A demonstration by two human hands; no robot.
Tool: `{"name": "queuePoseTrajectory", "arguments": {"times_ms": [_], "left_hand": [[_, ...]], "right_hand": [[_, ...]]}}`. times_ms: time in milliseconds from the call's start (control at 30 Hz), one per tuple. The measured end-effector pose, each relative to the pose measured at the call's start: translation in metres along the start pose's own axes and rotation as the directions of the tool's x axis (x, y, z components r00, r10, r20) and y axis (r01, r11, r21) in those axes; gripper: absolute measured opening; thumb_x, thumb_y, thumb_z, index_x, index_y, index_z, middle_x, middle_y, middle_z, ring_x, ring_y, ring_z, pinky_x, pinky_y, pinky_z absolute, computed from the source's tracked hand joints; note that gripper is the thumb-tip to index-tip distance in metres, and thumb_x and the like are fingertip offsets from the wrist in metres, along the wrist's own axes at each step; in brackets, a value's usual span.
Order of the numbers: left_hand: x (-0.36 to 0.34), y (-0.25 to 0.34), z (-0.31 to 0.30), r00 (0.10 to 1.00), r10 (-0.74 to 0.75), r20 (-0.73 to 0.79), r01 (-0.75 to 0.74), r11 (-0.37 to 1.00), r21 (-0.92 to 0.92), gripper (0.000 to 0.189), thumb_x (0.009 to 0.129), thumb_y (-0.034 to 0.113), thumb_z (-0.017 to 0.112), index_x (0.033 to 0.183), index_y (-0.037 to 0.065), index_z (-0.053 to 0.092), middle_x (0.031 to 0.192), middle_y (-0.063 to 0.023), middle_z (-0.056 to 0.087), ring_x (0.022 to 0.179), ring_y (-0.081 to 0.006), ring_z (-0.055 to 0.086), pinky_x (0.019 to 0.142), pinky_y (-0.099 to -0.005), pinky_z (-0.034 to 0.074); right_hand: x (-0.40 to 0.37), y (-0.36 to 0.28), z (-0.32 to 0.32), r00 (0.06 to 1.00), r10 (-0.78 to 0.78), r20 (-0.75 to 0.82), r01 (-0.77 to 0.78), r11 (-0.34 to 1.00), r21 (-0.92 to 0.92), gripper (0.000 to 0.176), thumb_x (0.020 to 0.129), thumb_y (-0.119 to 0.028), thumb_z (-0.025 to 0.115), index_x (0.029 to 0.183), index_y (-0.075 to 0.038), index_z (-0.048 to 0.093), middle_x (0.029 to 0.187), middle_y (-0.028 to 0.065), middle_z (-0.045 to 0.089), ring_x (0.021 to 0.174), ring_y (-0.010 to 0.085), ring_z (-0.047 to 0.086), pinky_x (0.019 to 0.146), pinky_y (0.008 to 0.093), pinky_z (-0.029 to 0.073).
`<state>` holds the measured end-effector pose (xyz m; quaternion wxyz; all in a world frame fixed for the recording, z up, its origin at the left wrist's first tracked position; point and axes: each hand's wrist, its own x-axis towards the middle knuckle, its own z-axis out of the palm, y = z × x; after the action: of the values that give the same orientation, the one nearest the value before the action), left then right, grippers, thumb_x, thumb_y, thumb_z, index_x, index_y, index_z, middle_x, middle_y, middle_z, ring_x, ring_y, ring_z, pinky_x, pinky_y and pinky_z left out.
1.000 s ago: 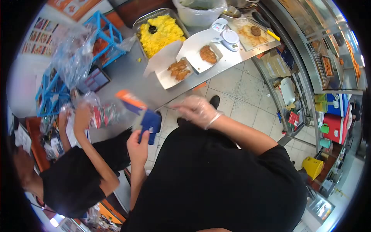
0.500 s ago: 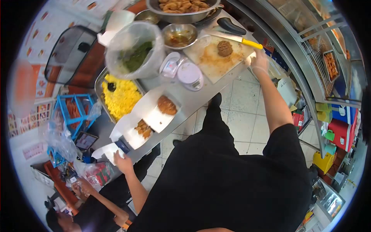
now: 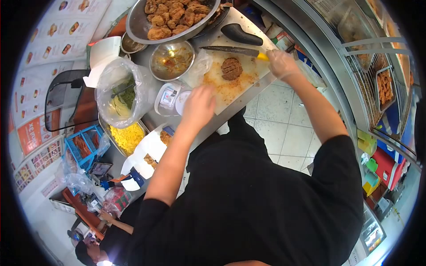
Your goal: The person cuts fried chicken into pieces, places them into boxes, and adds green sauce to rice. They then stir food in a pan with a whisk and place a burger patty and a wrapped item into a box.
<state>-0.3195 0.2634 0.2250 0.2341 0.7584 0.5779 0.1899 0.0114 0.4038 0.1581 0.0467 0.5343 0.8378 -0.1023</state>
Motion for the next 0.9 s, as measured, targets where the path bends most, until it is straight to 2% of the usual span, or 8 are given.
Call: {"name": "queuePoseTrajectory", "arguments": {"times_ms": [67,133,300,367,533,600,833,900], "left_hand": [[0.031,-0.005,0.04,0.998,-0.025,0.057,0.027,0.999,-0.036,0.051,0.085,0.01,0.07,0.133,0.003,0.056,0.128,-0.0194,0.058,0.119,-0.0395,0.056,0.098,-0.0464,0.048],[0.058,-0.019,0.068,0.997,-0.08,0.022,0.079,0.996,0.048,0.065,0.083,0.014,0.073,0.142,0.006,0.047,0.135,-0.0222,0.051,0.123,-0.0425,0.052,0.102,-0.0474,0.046],[0.098,-0.021,0.077,0.965,-0.176,0.193,0.155,0.981,0.119,0.08,0.078,0.016,0.078,0.148,0.009,0.041,0.136,-0.0224,0.047,0.126,-0.0433,0.048,0.105,-0.0466,0.044],[0.105,-0.023,0.082,0.965,-0.147,0.217,0.11,0.979,0.171,0.083,0.076,0.017,0.08,0.149,0.009,0.041,0.135,-0.0214,0.048,0.127,-0.0423,0.049,0.106,-0.0461,0.044],[0.114,-0.029,0.089,0.944,-0.168,0.285,0.134,0.982,0.136,0.085,0.073,0.017,0.083,0.147,0.008,0.043,0.136,-0.0193,0.048,0.128,-0.0394,0.049,0.107,-0.0432,0.044],[0.111,-0.031,0.09,0.944,-0.165,0.287,0.151,0.986,0.071,0.084,0.073,0.016,0.082,0.147,0.007,0.043,0.137,-0.0191,0.047,0.129,-0.0388,0.048,0.108,-0.043,0.043],[0.099,-0.026,0.087,0.974,-0.106,0.199,0.144,0.972,-0.187,0.079,0.071,0.02,0.084,0.14,0.005,0.048,0.135,-0.02,0.048,0.126,-0.0391,0.05,0.107,-0.0405,0.043],[0.092,-0.018,0.075,0.981,-0.088,0.17,0.121,0.974,-0.193,0.079,0.07,0.023,0.084,0.139,0.006,0.049,0.135,-0.0199,0.048,0.126,-0.0388,0.05,0.107,-0.0416,0.043]], "right_hand": [[-0.041,-0.015,-0.007,0.992,0.105,-0.064,-0.097,0.988,0.117,0.027,0.096,-0.024,0.054,0.114,-0.006,0.06,0.103,0.0237,0.069,0.096,0.0391,0.068,0.08,0.0488,0.056],[-0.078,-0.036,0.001,0.927,0.362,0.098,-0.375,0.886,0.274,0.032,0.098,-0.036,0.056,0.11,-0.007,0.063,0.097,0.0243,0.07,0.088,0.0409,0.069,0.077,0.0506,0.055],[-0.158,-0.074,0.058,0.844,0.49,0.219,-0.52,0.643,0.562,0.039,0.101,-0.042,0.054,0.109,-0.006,0.066,0.087,0.0212,0.071,0.08,0.0387,0.07,0.072,0.0501,0.052],[-0.168,-0.086,0.074,0.738,0.543,0.401,-0.624,0.321,0.713,0.039,0.102,-0.04,0.052,0.108,-0.006,0.067,0.079,0.0169,0.07,0.073,0.0321,0.069,0.067,0.0452,0.05],[-0.174,-0.088,0.092,0.712,0.503,0.49,-0.64,0.175,0.749,0.04,0.103,-0.042,0.051,0.106,-0.005,0.068,0.067,0.0072,0.063,0.062,0.019,0.061,0.061,0.0362,0.047],[-0.174,-0.086,0.1,0.741,0.376,0.557,-0.585,-0.046,0.81,0.041,0.103,-0.042,0.051,0.102,-0.005,0.068,0.063,0.0035,0.058,0.057,0.014,0.055,0.055,0.0332,0.044],[-0.176,-0.107,0.088,0.761,0.246,0.6,-0.584,-0.144,0.799,0.036,0.103,-0.042,0.052,0.106,-0.008,0.064,0.062,0.0019,0.055,0.047,0.0106,0.046,0.043,0.0289,0.037],[-0.187,-0.108,0.084,0.774,0.269,0.574,-0.576,-0.079,0.814,0.037,0.103,-0.041,0.051,0.1,-0.007,0.065,0.062,0.0018,0.054,0.047,0.011,0.047,0.044,0.0292,0.037]]}}
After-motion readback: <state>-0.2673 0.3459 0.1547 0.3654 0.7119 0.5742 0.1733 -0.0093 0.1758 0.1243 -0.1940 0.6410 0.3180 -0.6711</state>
